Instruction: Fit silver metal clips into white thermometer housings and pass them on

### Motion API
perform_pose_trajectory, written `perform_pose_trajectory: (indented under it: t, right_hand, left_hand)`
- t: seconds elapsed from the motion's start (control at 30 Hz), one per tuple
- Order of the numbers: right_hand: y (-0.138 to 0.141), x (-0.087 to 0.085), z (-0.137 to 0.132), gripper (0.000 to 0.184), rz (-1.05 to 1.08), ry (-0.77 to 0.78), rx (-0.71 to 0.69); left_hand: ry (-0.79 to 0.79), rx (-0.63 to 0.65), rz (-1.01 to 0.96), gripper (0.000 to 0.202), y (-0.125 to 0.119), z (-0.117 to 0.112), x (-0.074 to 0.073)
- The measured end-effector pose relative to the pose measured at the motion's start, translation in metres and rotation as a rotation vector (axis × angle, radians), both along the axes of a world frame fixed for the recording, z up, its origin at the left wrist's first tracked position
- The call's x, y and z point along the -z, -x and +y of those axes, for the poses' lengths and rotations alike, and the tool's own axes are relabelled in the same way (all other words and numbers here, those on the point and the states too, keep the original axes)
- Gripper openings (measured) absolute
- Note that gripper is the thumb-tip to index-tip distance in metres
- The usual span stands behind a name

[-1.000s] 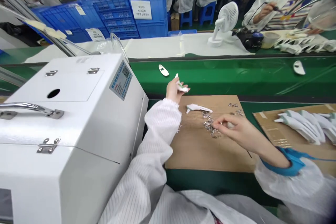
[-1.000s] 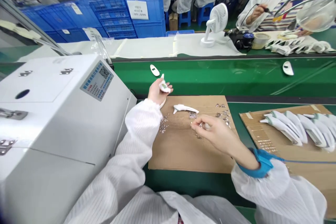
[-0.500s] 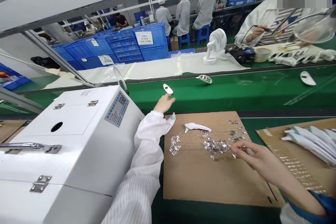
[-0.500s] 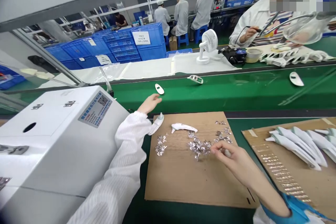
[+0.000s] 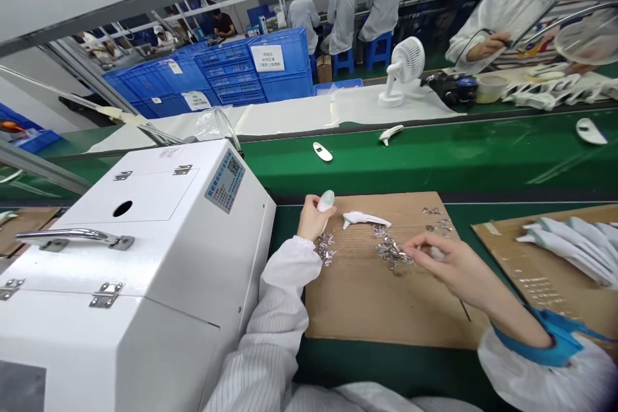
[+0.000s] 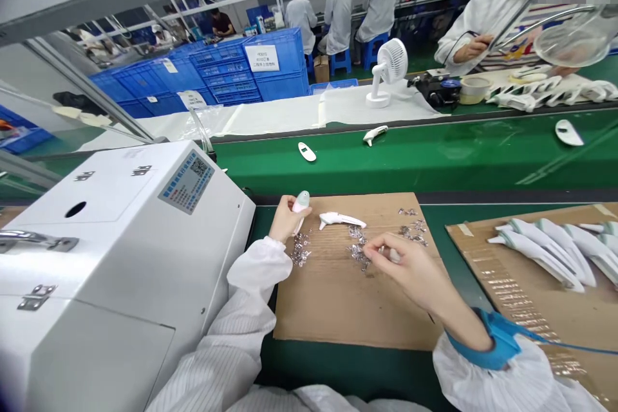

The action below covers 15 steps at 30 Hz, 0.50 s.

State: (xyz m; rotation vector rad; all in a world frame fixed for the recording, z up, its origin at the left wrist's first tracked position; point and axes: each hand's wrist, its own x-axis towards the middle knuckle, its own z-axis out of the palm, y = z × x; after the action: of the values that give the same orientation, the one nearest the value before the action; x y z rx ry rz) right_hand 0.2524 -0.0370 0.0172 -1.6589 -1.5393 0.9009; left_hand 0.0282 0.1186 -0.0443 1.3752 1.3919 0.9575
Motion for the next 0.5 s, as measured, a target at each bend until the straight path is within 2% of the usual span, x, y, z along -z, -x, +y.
perform_pose_trajectory:
  t: [0.13,0.23,0.33,0.5]
  right_hand:
    - [0.006,-0.016,0.004,0.035,0.091,0.009,-0.006]
    - [0.018,-0.023,0.014,0.032,0.174,0.048,-0.04]
    - [0.033,-0.024,0.026,0.024,0.15,-0.049,-0.08]
    - [0.05,-0.023,0.037,0.018,0.058,-0.176,-0.201]
  left_hand:
    - [0.171,0.062,-0.38,0.029,-0.008,-0.023,-0.022]
    - [0.225,0.118,-0.623,0.052,-0.017,-0.049,-0.042]
    - [0.247,0.186,-0.73,0.067,-0.028,-0.072,-0.056]
    - [0.286,0.156,-0.771,0.053,-0.037,-0.093,-0.062]
